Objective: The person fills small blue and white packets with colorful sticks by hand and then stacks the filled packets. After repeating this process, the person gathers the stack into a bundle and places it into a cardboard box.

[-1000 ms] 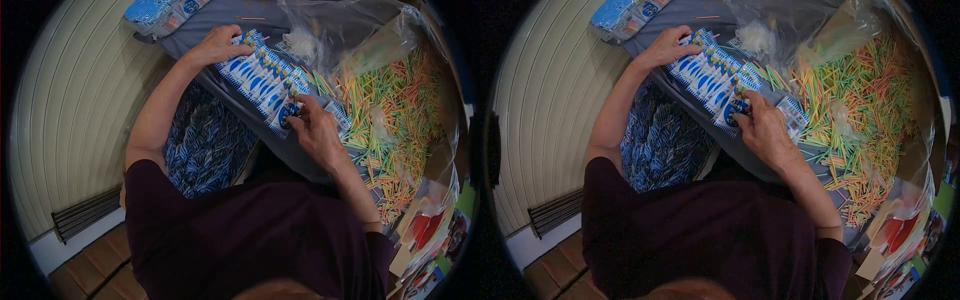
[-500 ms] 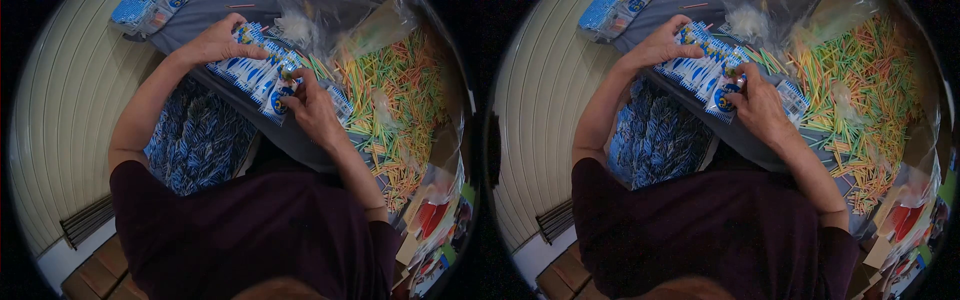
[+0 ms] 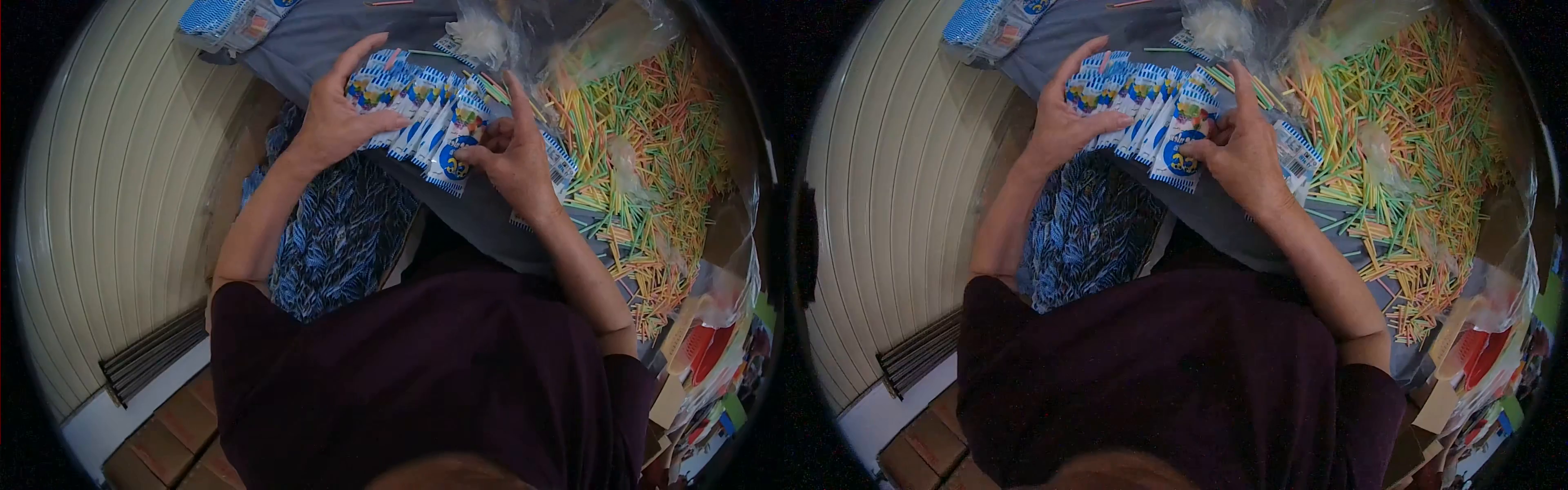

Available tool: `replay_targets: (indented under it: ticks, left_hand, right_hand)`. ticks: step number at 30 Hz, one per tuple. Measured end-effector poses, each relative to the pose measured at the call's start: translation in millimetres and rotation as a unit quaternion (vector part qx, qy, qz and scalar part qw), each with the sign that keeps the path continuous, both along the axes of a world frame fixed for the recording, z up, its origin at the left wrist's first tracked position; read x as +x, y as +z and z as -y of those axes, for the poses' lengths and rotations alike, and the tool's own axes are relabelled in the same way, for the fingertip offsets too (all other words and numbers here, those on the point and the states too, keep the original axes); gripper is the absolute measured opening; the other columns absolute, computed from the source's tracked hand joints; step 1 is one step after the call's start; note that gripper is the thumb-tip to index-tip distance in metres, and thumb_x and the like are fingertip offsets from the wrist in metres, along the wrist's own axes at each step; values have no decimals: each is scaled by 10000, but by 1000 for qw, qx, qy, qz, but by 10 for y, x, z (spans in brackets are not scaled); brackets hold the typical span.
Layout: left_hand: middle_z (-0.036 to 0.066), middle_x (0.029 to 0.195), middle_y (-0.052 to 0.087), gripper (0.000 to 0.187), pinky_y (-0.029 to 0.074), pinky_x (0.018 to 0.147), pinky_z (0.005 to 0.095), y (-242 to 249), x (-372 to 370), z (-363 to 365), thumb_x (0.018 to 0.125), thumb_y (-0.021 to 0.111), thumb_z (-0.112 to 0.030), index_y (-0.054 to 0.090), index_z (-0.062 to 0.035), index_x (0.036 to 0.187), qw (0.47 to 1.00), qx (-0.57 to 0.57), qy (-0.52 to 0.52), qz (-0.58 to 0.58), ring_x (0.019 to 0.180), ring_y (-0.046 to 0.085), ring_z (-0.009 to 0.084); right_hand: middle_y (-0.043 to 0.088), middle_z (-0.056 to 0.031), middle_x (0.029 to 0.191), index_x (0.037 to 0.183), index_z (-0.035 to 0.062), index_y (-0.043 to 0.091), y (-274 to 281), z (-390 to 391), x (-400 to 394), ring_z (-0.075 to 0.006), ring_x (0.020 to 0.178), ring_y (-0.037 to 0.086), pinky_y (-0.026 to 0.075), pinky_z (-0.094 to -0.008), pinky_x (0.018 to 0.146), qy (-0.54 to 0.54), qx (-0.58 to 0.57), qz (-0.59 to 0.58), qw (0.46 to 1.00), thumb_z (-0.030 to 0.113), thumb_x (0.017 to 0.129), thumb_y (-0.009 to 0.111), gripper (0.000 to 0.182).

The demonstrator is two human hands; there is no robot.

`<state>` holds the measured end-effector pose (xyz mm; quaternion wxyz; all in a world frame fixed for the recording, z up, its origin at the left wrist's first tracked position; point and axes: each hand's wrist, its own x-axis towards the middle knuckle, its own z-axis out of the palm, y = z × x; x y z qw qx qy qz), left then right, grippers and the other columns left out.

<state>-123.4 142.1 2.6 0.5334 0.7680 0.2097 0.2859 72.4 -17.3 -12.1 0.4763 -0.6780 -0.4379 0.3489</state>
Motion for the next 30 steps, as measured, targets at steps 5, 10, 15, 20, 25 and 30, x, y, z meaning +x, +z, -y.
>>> replay_targets:
  ticks: [5, 10, 15, 20, 25, 30]
  left_hand:
    - [113, 1295, 558, 848, 541, 933, 341, -159, -182, 224, 697, 819, 53, 401, -17, 1432, 994, -11, 59, 89, 1083, 615, 175]
    - [117, 1273, 571, 829, 547, 937, 367, -315, -255, 282, 713, 801, 64, 393, -12, 1431, 990, 6, 72, 124, 1083, 623, 195]
    - [117, 1242, 592, 817, 549, 932, 360, -341, -242, 280, 725, 795, 59, 392, -16, 1432, 987, 21, 64, 148, 1075, 631, 199]
    - [88, 1171, 635, 799, 552, 914, 323, -268, -179, 217, 704, 830, 14, 445, -54, 1401, 989, -24, 58, 132, 1039, 651, 174]
    - [76, 1162, 642, 799, 563, 892, 314, -257, -197, 182, 705, 832, 22, 450, -69, 1401, 991, -41, 29, 126, 1037, 645, 166]
    - [102, 1176, 624, 773, 565, 890, 324, -339, -288, 296, 713, 766, 122, 438, -29, 1397, 977, -85, 39, 190, 1046, 642, 187]
  right_hand:
    - [656, -120, 771, 1515, -15, 180, -47, -49, 11, -174, 682, 646, 534, -295, 636, 6, 12, -43, 999, 49, 623, 859, 1123]
    - [653, -108, 869, 1515, -26, 207, 76, -140, 78, -145, 768, 646, 526, -268, 666, 36, -89, -135, 986, -35, 664, 809, 1043]
    - [668, -49, 868, 1294, -45, 528, 28, -230, 188, -95, 725, 604, 479, -232, 614, 125, -112, -134, 977, 18, 690, 826, 677]
    - [640, -42, 779, 1022, -29, 607, 25, -239, 169, -101, 635, 594, 482, -243, 553, 128, -91, -117, 981, 86, 692, 851, 426]
    - [601, -3, 729, 1033, -17, 585, 35, -211, 151, -98, 627, 584, 495, -242, 578, 146, -71, -87, 983, 110, 727, 835, 415]
    - [584, -100, 1023, 1235, -19, 541, -173, -141, 131, -193, 908, 589, 508, -311, 791, 150, -4, -46, 988, 160, 723, 842, 620]
